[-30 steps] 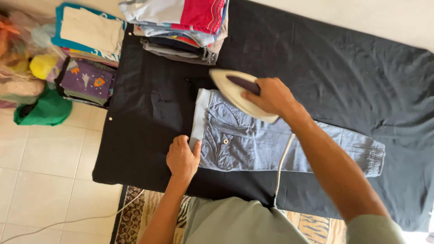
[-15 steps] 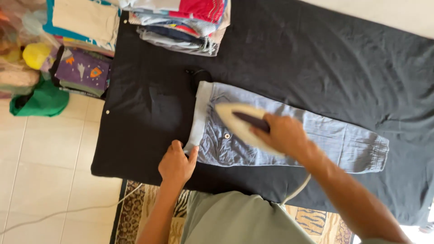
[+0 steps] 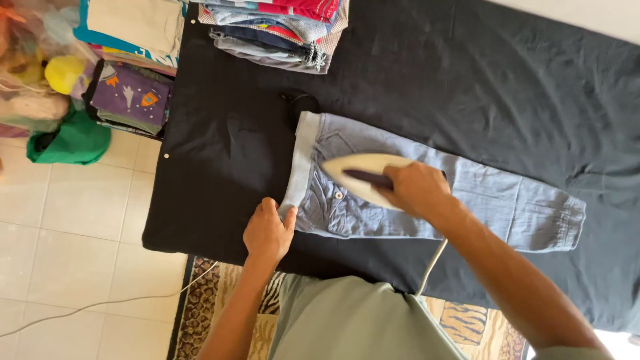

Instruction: Ironing a pair of light blue pants on an ironing board.

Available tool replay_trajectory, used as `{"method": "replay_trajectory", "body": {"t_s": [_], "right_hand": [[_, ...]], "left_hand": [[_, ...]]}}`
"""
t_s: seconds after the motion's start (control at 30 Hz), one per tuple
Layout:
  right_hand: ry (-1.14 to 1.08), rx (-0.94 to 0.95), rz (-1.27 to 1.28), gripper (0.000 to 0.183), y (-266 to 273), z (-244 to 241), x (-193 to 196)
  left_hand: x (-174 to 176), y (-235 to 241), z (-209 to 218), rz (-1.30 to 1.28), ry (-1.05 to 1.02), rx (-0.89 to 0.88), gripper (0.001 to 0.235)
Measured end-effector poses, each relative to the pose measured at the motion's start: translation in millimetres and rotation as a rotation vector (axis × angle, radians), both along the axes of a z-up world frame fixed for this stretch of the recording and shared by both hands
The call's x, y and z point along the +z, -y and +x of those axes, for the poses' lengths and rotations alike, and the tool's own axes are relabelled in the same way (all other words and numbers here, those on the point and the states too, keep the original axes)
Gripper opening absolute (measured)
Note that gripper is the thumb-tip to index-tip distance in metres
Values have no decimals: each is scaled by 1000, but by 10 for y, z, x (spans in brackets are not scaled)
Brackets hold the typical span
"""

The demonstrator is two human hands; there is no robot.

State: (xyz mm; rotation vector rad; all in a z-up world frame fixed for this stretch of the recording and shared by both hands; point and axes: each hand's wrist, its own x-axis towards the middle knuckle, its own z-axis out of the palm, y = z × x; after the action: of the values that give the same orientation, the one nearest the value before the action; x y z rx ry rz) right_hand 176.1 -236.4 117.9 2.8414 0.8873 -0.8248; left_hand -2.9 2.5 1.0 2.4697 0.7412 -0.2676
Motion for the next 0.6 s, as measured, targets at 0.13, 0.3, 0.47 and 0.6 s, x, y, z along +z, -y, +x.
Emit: {"method": "replay_trajectory", "body": {"t_s": [0.13, 0.3, 0.47, 0.6], "right_hand": [[47, -79, 2, 36, -119, 104, -14], [53, -89, -2, 40, -183, 121, -5], [-31, -251, 203, 58, -70, -184, 229], [17, -113, 262, 54, -70, -706, 297]], "left_hand": [[14, 12, 54, 10, -24, -5, 49], [-63, -4, 5, 2, 3, 0, 48], [-79, -141, -64, -253, 110, 82, 29], [-144, -164, -110, -298, 205, 74, 23]]}}
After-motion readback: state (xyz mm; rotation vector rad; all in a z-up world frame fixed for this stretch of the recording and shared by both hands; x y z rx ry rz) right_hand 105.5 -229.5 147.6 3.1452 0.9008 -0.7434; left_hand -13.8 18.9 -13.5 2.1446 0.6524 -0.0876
